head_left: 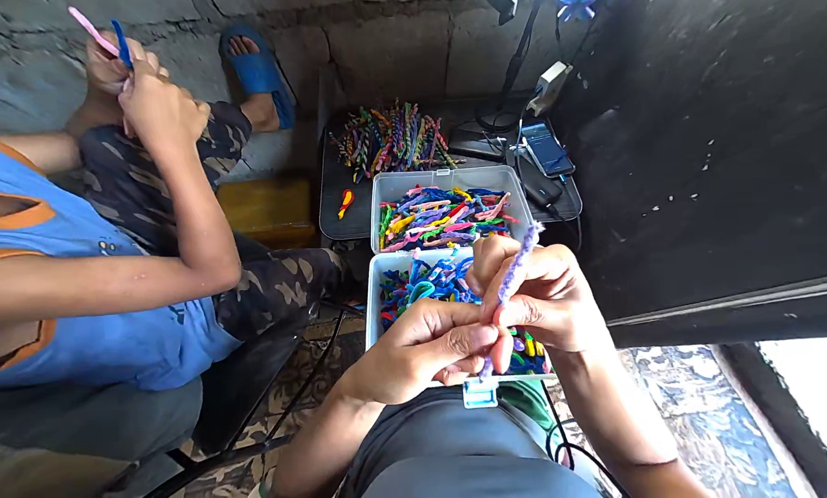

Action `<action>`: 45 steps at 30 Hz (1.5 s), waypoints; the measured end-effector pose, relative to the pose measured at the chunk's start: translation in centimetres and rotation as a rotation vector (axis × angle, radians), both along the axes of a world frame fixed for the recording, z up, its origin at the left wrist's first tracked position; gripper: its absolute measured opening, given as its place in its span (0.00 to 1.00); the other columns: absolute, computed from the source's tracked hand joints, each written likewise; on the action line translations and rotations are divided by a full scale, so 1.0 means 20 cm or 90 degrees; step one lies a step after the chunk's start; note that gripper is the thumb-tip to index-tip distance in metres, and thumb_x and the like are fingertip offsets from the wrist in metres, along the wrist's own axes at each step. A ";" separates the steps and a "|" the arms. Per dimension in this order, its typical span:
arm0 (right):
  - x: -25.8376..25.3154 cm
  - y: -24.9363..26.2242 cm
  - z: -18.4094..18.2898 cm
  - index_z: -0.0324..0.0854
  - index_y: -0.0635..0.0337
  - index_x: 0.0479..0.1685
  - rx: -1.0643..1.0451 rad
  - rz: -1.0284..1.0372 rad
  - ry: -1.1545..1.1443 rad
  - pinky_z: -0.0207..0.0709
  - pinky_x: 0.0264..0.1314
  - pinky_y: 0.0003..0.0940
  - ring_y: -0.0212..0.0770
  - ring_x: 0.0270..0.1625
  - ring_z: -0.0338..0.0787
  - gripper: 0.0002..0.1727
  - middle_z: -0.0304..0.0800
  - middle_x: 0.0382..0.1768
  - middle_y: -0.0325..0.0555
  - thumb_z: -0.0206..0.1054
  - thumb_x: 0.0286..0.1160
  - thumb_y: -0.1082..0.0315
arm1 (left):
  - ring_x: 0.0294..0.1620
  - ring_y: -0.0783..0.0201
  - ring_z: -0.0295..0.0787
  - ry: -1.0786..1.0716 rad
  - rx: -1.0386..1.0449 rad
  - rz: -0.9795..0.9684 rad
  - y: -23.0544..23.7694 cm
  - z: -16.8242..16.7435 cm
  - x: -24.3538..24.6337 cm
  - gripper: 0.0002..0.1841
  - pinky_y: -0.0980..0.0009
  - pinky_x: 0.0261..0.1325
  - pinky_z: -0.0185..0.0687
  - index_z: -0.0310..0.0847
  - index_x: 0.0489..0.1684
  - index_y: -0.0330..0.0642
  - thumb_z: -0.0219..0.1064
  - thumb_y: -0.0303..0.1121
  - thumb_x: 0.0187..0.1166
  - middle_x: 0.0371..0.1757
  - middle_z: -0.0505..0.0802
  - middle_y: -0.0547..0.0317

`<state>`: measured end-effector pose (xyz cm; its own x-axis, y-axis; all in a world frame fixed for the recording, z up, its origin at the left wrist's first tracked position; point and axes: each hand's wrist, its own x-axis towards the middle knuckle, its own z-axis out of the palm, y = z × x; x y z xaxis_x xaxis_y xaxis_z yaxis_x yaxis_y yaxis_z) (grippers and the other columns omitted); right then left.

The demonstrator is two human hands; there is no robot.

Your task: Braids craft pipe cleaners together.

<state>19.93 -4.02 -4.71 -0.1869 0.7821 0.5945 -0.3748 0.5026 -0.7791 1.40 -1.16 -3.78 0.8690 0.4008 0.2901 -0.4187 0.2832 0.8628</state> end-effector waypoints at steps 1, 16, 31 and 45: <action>-0.01 -0.02 0.01 0.88 0.51 0.31 -0.006 -0.053 -0.016 0.78 0.47 0.14 0.18 0.45 0.84 0.06 0.85 0.37 0.26 0.73 0.77 0.64 | 0.26 0.98 0.65 0.026 0.086 0.088 -0.01 0.00 0.00 0.13 0.96 0.26 0.56 0.85 0.42 0.45 0.54 0.37 0.92 0.30 0.84 0.84; -0.04 -0.02 0.02 0.89 0.50 0.42 -0.014 0.027 -0.025 0.81 0.58 0.18 0.20 0.54 0.86 0.07 0.89 0.46 0.27 0.70 0.82 0.60 | 0.27 0.97 0.68 -0.003 0.032 0.088 -0.03 0.01 -0.06 0.13 0.96 0.27 0.58 0.87 0.43 0.48 0.56 0.38 0.91 0.31 0.86 0.85; -0.15 -0.11 -0.01 0.80 0.55 0.35 0.096 -0.413 -0.196 0.73 0.48 0.10 0.16 0.42 0.78 0.07 0.78 0.34 0.31 0.69 0.80 0.64 | 0.28 0.79 0.81 0.196 0.618 0.650 -0.13 -0.07 0.01 0.17 0.87 0.35 0.73 0.84 0.34 0.29 0.55 0.32 0.90 0.25 0.87 0.55; -0.11 -0.14 0.03 0.82 0.60 0.34 0.102 -0.255 -0.170 0.72 0.52 0.11 0.17 0.45 0.79 0.12 0.80 0.34 0.33 0.68 0.83 0.62 | 0.27 0.98 0.71 -0.043 0.027 0.029 -0.05 -0.06 -0.06 0.15 0.97 0.29 0.61 0.86 0.41 0.49 0.55 0.42 0.92 0.30 0.86 0.86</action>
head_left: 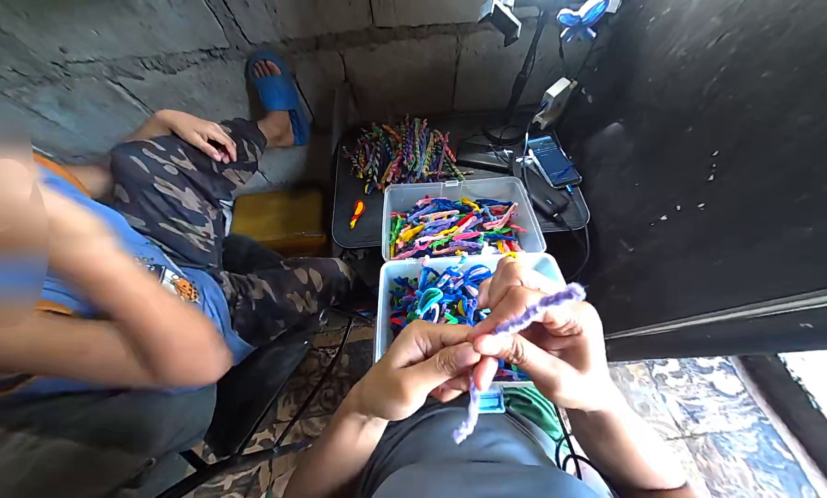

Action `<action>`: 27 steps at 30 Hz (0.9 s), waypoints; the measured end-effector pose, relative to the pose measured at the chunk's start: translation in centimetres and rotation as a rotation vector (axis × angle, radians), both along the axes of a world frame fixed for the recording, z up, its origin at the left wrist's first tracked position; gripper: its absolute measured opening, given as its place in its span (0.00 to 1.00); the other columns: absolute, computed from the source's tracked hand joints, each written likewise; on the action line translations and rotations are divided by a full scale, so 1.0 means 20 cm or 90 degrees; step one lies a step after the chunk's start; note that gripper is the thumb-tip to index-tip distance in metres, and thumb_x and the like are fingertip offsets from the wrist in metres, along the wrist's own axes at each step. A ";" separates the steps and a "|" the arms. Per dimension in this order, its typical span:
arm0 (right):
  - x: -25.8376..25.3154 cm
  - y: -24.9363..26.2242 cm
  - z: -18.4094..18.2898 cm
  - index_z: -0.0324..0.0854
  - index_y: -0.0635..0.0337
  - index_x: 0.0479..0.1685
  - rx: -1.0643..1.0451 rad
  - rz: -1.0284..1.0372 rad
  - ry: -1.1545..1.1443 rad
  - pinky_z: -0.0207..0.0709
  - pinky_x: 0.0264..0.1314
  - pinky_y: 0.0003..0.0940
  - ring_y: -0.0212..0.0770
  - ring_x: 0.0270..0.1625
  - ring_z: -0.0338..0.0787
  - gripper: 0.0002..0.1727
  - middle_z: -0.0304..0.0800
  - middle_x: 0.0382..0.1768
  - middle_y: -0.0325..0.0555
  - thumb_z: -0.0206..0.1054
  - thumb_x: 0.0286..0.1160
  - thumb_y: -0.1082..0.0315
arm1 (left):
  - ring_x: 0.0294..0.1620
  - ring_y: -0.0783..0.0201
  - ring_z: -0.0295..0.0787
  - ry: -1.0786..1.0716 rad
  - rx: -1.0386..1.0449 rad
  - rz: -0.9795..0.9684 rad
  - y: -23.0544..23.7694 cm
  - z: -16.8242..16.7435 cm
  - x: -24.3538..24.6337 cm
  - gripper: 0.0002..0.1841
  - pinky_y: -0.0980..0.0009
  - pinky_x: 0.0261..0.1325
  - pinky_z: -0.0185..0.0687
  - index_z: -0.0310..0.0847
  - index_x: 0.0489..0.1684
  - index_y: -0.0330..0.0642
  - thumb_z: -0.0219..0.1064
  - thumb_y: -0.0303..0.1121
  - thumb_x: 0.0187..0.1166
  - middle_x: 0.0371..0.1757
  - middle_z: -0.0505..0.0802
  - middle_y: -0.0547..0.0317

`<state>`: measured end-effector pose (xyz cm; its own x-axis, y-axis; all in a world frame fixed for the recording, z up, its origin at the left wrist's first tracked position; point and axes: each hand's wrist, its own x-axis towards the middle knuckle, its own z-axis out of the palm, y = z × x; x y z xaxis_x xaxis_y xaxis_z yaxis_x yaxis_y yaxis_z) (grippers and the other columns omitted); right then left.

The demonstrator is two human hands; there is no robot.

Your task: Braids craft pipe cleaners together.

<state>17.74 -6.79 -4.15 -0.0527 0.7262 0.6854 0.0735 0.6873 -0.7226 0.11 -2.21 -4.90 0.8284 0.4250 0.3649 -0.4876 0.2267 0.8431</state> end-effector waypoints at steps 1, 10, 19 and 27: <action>-0.01 -0.01 0.00 0.80 0.60 0.34 0.009 -0.059 -0.035 0.71 0.50 0.11 0.17 0.43 0.78 0.13 0.78 0.33 0.34 0.66 0.84 0.62 | 0.29 0.98 0.70 0.034 0.101 0.097 0.00 0.00 0.00 0.16 0.97 0.30 0.61 0.84 0.39 0.47 0.53 0.41 0.93 0.29 0.84 0.84; -0.06 0.01 -0.04 0.78 0.61 0.28 -0.037 -0.196 -0.104 0.68 0.45 0.12 0.21 0.38 0.75 0.13 0.75 0.30 0.36 0.64 0.83 0.65 | 0.27 0.77 0.81 0.273 0.557 0.631 -0.08 -0.05 0.07 0.17 0.86 0.34 0.75 0.83 0.33 0.30 0.54 0.30 0.90 0.24 0.86 0.56; 0.03 0.09 -0.05 0.87 0.52 0.34 -0.133 0.241 0.156 0.78 0.57 0.16 0.17 0.51 0.84 0.06 0.86 0.39 0.25 0.71 0.80 0.65 | 0.27 0.95 0.75 -0.004 -0.151 -0.119 0.03 -0.02 0.01 0.13 0.95 0.27 0.65 0.90 0.42 0.51 0.59 0.41 0.89 0.31 0.89 0.85; -0.06 0.04 -0.07 0.77 0.52 0.28 -0.062 -0.156 0.083 0.79 0.41 0.13 0.19 0.38 0.80 0.08 0.77 0.34 0.30 0.68 0.76 0.70 | 0.27 0.77 0.81 0.263 0.549 0.593 -0.05 -0.05 0.09 0.18 0.85 0.35 0.75 0.84 0.35 0.28 0.54 0.32 0.91 0.24 0.86 0.55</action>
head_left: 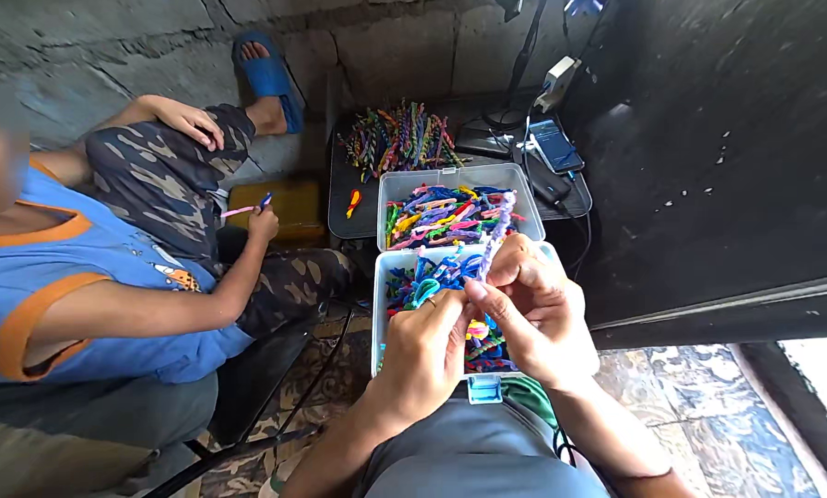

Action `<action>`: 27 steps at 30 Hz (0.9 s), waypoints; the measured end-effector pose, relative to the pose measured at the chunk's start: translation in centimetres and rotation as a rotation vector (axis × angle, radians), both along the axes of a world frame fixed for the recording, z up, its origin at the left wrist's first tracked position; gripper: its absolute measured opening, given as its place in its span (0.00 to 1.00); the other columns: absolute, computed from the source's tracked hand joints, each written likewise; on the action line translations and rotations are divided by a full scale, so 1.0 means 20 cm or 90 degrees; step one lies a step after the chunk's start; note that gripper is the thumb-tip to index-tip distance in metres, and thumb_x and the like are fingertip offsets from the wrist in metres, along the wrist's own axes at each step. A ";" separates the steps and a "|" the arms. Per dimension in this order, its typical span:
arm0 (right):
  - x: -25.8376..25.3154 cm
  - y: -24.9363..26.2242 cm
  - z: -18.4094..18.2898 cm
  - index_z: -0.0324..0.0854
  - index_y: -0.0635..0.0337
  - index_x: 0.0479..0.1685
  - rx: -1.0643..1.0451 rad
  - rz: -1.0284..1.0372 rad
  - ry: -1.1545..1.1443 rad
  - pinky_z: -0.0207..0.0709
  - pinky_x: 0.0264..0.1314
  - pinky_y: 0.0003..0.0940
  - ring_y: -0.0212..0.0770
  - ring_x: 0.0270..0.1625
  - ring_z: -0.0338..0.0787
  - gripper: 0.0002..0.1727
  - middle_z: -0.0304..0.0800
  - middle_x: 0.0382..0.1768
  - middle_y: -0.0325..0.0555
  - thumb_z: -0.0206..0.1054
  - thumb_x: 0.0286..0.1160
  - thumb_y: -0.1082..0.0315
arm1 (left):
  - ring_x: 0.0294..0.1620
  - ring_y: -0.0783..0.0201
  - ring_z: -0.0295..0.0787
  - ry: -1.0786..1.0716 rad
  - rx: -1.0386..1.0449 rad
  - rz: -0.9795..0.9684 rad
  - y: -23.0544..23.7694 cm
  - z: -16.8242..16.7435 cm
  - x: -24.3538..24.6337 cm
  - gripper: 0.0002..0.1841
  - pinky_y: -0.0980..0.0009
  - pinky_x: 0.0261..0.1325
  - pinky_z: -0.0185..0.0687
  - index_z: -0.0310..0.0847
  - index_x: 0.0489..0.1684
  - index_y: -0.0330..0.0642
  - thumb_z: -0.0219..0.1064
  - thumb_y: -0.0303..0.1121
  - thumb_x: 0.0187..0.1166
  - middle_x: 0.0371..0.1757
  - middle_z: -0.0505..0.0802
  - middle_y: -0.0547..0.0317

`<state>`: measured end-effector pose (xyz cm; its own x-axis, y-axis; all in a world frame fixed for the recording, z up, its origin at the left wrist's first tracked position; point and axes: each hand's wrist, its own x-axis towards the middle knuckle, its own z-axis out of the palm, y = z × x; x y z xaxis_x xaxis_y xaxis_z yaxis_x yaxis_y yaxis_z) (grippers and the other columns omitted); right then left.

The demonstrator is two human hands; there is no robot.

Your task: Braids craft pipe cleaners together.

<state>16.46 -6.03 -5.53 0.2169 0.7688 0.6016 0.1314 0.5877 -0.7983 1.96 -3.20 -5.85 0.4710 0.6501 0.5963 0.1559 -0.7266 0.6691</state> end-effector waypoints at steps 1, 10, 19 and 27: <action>0.00 0.00 0.01 0.78 0.50 0.29 -0.019 0.038 0.039 0.80 0.41 0.13 0.18 0.37 0.81 0.08 0.78 0.34 0.28 0.69 0.77 0.69 | 0.26 0.84 0.76 -0.049 -0.091 -0.073 0.00 0.02 -0.01 0.17 0.89 0.33 0.72 0.83 0.35 0.30 0.53 0.31 0.92 0.25 0.84 0.63; 0.07 0.03 0.02 0.91 0.51 0.35 -0.031 0.316 0.151 0.79 0.54 0.16 0.18 0.49 0.85 0.06 0.89 0.39 0.25 0.71 0.79 0.64 | 0.23 0.95 0.71 -0.337 -0.760 -0.637 0.05 0.06 -0.05 0.13 0.95 0.24 0.61 0.90 0.37 0.51 0.60 0.39 0.89 0.27 0.86 0.85; -0.03 0.03 -0.05 0.78 0.59 0.28 0.074 -0.169 -0.202 0.65 0.45 0.18 0.25 0.37 0.75 0.10 0.75 0.25 0.36 0.68 0.77 0.67 | 0.22 0.67 0.84 0.069 0.122 0.158 0.00 -0.06 0.04 0.13 0.76 0.27 0.75 0.85 0.29 0.31 0.57 0.26 0.82 0.20 0.86 0.52; 0.10 0.05 -0.02 0.88 0.49 0.41 -0.050 0.390 0.086 0.79 0.61 0.17 0.17 0.55 0.83 0.11 0.87 0.45 0.24 0.68 0.82 0.53 | 0.23 0.96 0.71 -0.314 -0.764 -0.671 0.08 0.01 -0.06 0.12 0.95 0.24 0.61 0.90 0.39 0.55 0.60 0.41 0.88 0.27 0.85 0.88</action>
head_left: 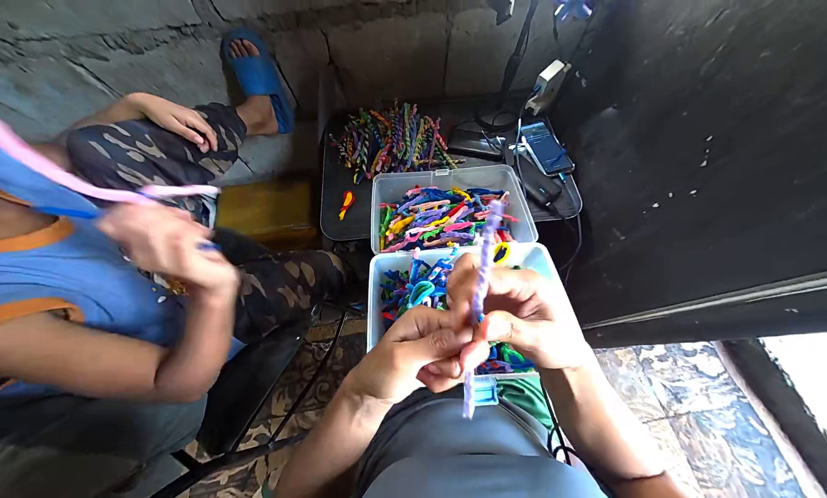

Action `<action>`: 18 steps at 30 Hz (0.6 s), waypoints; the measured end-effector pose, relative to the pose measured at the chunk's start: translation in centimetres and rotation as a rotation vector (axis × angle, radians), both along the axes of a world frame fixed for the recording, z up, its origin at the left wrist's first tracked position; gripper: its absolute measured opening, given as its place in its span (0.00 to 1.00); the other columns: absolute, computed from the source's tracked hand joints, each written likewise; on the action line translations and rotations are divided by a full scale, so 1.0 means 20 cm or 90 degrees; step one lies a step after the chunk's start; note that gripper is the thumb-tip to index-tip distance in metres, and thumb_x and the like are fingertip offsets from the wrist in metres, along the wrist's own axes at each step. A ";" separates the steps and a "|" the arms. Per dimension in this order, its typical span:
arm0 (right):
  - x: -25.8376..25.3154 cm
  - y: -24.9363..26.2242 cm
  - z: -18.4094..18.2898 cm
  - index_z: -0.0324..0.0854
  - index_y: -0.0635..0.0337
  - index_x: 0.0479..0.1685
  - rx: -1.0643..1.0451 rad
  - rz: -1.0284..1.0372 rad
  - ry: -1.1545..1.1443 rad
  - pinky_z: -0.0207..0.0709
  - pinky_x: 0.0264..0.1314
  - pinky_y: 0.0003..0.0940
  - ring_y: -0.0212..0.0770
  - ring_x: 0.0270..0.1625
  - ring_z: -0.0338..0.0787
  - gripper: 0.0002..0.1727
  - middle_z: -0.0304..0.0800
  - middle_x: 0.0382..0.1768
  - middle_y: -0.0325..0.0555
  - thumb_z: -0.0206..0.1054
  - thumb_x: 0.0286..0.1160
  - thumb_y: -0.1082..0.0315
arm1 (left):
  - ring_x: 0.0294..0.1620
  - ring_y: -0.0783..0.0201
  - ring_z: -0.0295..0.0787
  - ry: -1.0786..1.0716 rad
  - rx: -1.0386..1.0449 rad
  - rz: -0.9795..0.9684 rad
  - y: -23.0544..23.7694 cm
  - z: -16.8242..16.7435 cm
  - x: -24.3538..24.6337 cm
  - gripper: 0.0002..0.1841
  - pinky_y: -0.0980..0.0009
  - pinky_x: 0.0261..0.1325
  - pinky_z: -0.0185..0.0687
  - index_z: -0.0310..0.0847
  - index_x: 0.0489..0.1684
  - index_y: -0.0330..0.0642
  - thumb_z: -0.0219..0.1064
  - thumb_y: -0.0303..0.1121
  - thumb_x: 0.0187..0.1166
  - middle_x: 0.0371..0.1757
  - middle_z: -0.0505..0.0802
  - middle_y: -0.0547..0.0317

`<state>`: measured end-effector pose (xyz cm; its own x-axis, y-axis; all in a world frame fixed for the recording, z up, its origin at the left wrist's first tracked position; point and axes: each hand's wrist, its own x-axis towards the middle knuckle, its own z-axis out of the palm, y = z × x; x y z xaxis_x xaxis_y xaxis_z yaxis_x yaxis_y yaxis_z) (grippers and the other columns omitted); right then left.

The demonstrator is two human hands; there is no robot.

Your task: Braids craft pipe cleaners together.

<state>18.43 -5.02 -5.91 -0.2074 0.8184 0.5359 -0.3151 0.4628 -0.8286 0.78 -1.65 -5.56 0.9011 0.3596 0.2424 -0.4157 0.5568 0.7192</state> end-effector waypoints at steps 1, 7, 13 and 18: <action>0.00 0.00 -0.01 0.88 0.50 0.38 0.020 0.001 0.017 0.78 0.60 0.17 0.18 0.54 0.83 0.09 0.87 0.43 0.24 0.70 0.81 0.57 | 0.23 0.96 0.71 -0.014 -0.015 -0.034 0.00 0.00 0.01 0.12 0.95 0.24 0.61 0.90 0.39 0.55 0.60 0.41 0.88 0.27 0.85 0.88; -0.04 -0.05 0.00 0.76 0.51 0.22 0.032 -0.342 -0.108 0.77 0.40 0.10 0.16 0.37 0.80 0.13 0.79 0.31 0.27 0.72 0.75 0.66 | 0.25 0.80 0.78 0.240 0.671 0.563 -0.06 -0.04 0.05 0.17 0.87 0.32 0.72 0.83 0.34 0.31 0.53 0.31 0.91 0.24 0.85 0.60; -0.06 -0.05 0.02 0.79 0.50 0.27 -0.039 -0.260 -0.064 0.78 0.43 0.11 0.14 0.38 0.81 0.11 0.80 0.33 0.24 0.70 0.79 0.64 | 0.27 0.90 0.71 0.188 0.514 0.469 -0.08 -0.03 0.03 0.16 0.93 0.32 0.66 0.81 0.35 0.37 0.51 0.32 0.93 0.26 0.81 0.73; -0.01 0.01 -0.01 0.91 0.50 0.50 0.000 0.084 0.121 0.78 0.62 0.19 0.20 0.57 0.85 0.07 0.91 0.49 0.26 0.68 0.82 0.63 | 0.22 0.95 0.69 -0.018 -0.003 0.015 -0.02 0.01 0.00 0.13 0.94 0.22 0.59 0.89 0.37 0.54 0.60 0.42 0.89 0.26 0.84 0.87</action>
<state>18.14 -4.83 -6.19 -0.2089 0.7909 0.5752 -0.5230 0.4067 -0.7491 0.85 -2.14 -5.44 0.8851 0.3819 0.2658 -0.4488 0.5498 0.7045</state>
